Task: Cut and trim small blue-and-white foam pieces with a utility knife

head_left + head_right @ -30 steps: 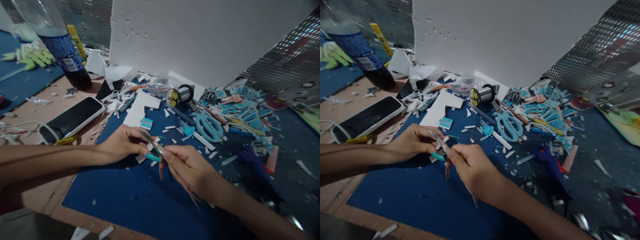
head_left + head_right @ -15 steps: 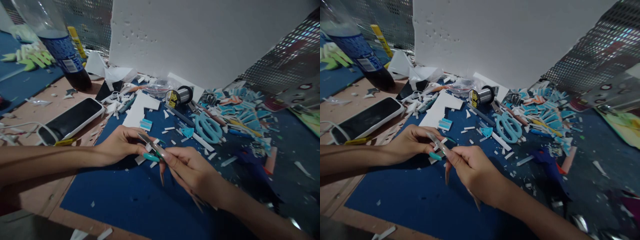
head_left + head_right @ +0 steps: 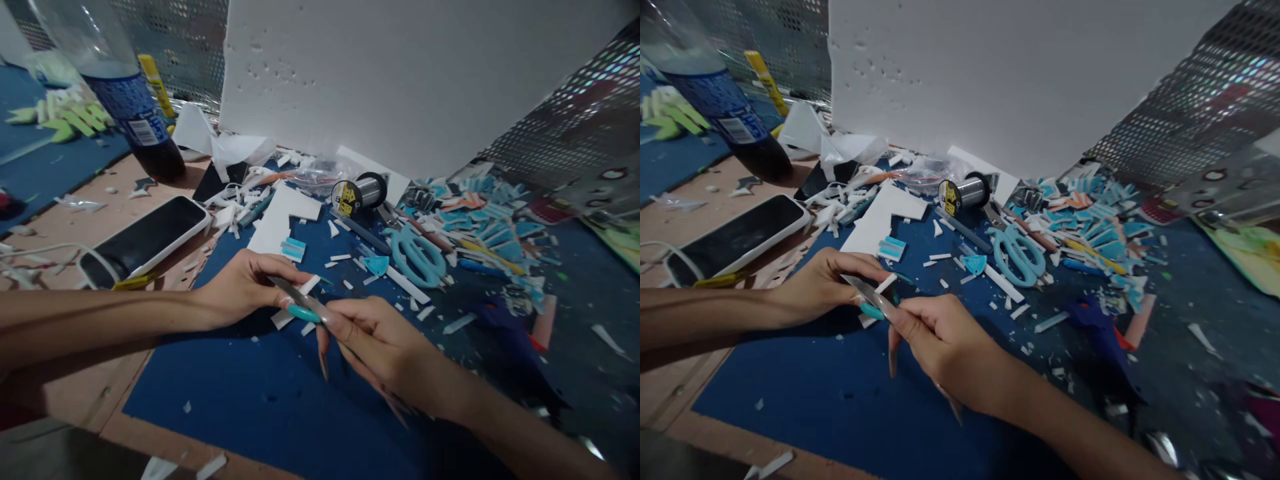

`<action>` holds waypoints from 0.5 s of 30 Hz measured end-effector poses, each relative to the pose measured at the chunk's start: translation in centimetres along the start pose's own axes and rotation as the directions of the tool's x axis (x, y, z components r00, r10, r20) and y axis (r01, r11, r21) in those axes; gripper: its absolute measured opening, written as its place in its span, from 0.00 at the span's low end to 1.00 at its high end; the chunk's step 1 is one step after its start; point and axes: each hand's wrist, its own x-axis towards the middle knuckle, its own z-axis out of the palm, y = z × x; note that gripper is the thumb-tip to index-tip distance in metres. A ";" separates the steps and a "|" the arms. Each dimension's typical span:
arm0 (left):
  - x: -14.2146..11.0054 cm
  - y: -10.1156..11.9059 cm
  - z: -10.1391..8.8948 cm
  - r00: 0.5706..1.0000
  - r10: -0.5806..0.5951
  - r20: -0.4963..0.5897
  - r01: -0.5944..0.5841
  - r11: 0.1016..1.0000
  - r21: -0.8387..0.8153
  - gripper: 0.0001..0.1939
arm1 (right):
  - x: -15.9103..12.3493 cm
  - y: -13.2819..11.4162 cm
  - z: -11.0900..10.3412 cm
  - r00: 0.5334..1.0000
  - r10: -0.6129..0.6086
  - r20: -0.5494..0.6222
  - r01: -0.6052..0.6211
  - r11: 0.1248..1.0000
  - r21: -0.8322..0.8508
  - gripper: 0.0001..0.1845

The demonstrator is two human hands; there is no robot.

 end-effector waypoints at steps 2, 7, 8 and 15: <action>0.0 0.0 0.0 1.000 0.009 0.007 -0.009 1.000 0.011 0.12 | 0.1 0.0 0.1 1.000 -0.014 0.012 0.014 1.000 0.010 0.24; 0.0 -0.3 -0.1 0.998 -0.053 0.034 0.057 0.991 -0.117 0.11 | 0.0 -0.1 -0.3 0.980 -0.102 -0.168 0.117 0.990 0.080 0.24; 0.0 -0.4 -0.1 0.997 -0.066 0.041 0.072 0.987 -0.142 0.12 | -0.1 -0.1 -0.5 0.963 -0.122 -0.239 0.147 0.985 0.088 0.25; 0.1 -0.3 -0.2 0.995 -0.097 0.001 0.096 0.979 -0.179 0.23 | 0.5 0.0 -1.7 0.872 -0.174 -0.458 0.217 0.975 0.042 0.23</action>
